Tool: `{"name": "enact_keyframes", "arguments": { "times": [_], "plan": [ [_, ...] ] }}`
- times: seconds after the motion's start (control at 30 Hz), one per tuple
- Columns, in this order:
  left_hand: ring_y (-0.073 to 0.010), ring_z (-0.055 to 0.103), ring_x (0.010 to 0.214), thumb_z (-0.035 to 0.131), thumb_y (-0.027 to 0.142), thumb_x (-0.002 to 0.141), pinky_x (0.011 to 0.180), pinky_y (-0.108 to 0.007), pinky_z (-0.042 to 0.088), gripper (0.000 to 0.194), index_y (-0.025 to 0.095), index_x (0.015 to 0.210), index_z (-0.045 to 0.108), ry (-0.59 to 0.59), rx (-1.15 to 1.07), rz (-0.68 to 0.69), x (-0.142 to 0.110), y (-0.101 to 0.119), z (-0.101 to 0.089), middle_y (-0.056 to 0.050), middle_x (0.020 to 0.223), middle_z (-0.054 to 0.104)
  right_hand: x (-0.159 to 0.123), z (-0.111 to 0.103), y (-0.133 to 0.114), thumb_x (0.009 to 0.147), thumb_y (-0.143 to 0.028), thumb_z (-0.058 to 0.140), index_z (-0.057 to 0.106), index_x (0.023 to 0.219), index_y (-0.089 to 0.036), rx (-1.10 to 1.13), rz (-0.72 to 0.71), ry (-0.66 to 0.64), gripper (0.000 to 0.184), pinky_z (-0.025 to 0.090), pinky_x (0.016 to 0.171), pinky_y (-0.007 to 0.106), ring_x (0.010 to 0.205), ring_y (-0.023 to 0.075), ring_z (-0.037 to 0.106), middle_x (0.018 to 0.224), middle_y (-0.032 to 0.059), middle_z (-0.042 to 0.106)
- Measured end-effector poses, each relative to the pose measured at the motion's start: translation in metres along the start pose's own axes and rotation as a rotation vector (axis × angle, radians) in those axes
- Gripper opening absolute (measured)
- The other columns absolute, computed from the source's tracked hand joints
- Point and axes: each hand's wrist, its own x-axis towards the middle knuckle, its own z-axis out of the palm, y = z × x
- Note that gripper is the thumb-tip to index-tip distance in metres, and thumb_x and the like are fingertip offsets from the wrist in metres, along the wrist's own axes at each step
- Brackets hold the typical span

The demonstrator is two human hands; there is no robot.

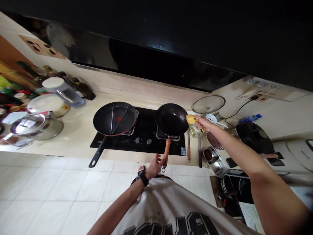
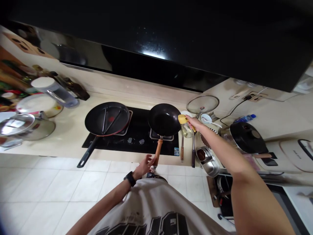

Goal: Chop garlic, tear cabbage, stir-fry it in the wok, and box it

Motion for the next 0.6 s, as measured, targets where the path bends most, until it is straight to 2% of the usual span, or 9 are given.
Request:
{"name": "enact_keyframes", "arguments": {
  "times": [0.07, 0.17, 0.27, 0.4, 0.5, 0.6],
  "plan": [
    [-0.013, 0.059, 0.06, 0.065, 0.054, 0.087, 0.052, -0.023, 0.043, 0.045, 0.018, 0.108, 0.047, -0.011, -0.022, 0.017, 0.019, 0.0, 0.023, -0.003, 0.08, 0.063, -0.004, 0.004, -0.003, 0.098, -0.055, 0.054, 0.041, 0.067, -0.024, 0.025, 0.026, 0.033, 0.045, 0.028, 0.035, 0.021, 0.036, 0.0076, 0.03, 0.044, -0.0064, 0.038],
    [-0.0092, 0.051, 0.05, 0.061, 0.052, 0.089, 0.047, -0.021, 0.04, 0.037, 0.022, 0.098, 0.041, -0.04, -0.059, 0.06, 0.035, -0.007, 0.039, 0.006, 0.069, 0.051, -0.009, 0.007, -0.011, 0.101, -0.05, 0.049, 0.039, 0.068, -0.024, 0.1, 0.047, 0.045, 0.043, 0.03, 0.036, 0.021, 0.037, 0.0078, 0.031, 0.045, -0.0064, 0.037],
    [-0.0077, 0.046, 0.046, 0.056, 0.054, 0.09, 0.043, -0.02, 0.037, 0.036, 0.024, 0.093, 0.037, -0.084, -0.07, 0.083, 0.038, -0.014, 0.04, 0.008, 0.066, 0.046, -0.013, 0.009, -0.018, 0.102, -0.041, 0.047, 0.04, 0.069, -0.023, 0.132, 0.055, 0.053, 0.038, 0.031, 0.037, 0.021, 0.037, 0.0076, 0.032, 0.046, -0.0061, 0.038],
    [-0.0074, 0.046, 0.046, 0.058, 0.058, 0.087, 0.042, -0.019, 0.036, 0.041, 0.024, 0.092, 0.035, -0.107, -0.098, 0.083, 0.038, -0.018, 0.037, 0.009, 0.066, 0.045, -0.017, 0.011, -0.018, 0.1, -0.034, 0.054, 0.041, 0.069, -0.024, 0.064, 0.127, 0.098, 0.034, 0.029, 0.035, 0.022, 0.036, 0.0086, 0.032, 0.045, -0.0059, 0.039],
    [-0.0067, 0.046, 0.047, 0.06, 0.059, 0.085, 0.042, -0.018, 0.035, 0.044, 0.024, 0.091, 0.035, -0.107, -0.111, 0.07, 0.039, -0.018, 0.038, 0.009, 0.067, 0.044, -0.023, 0.011, -0.015, 0.1, -0.045, 0.053, 0.041, 0.07, -0.024, 0.035, 0.144, 0.108, 0.039, 0.03, 0.036, 0.022, 0.036, 0.0093, 0.033, 0.045, -0.0057, 0.039],
    [-0.0064, 0.044, 0.047, 0.063, 0.057, 0.085, 0.042, -0.018, 0.035, 0.043, 0.024, 0.091, 0.036, -0.097, -0.09, 0.045, 0.039, -0.017, 0.039, 0.009, 0.065, 0.043, -0.032, 0.01, -0.016, 0.1, -0.059, 0.046, 0.038, 0.069, -0.025, 0.076, 0.122, 0.064, 0.047, 0.034, 0.038, 0.023, 0.038, 0.01, 0.034, 0.046, -0.0059, 0.037]
  ]
}}
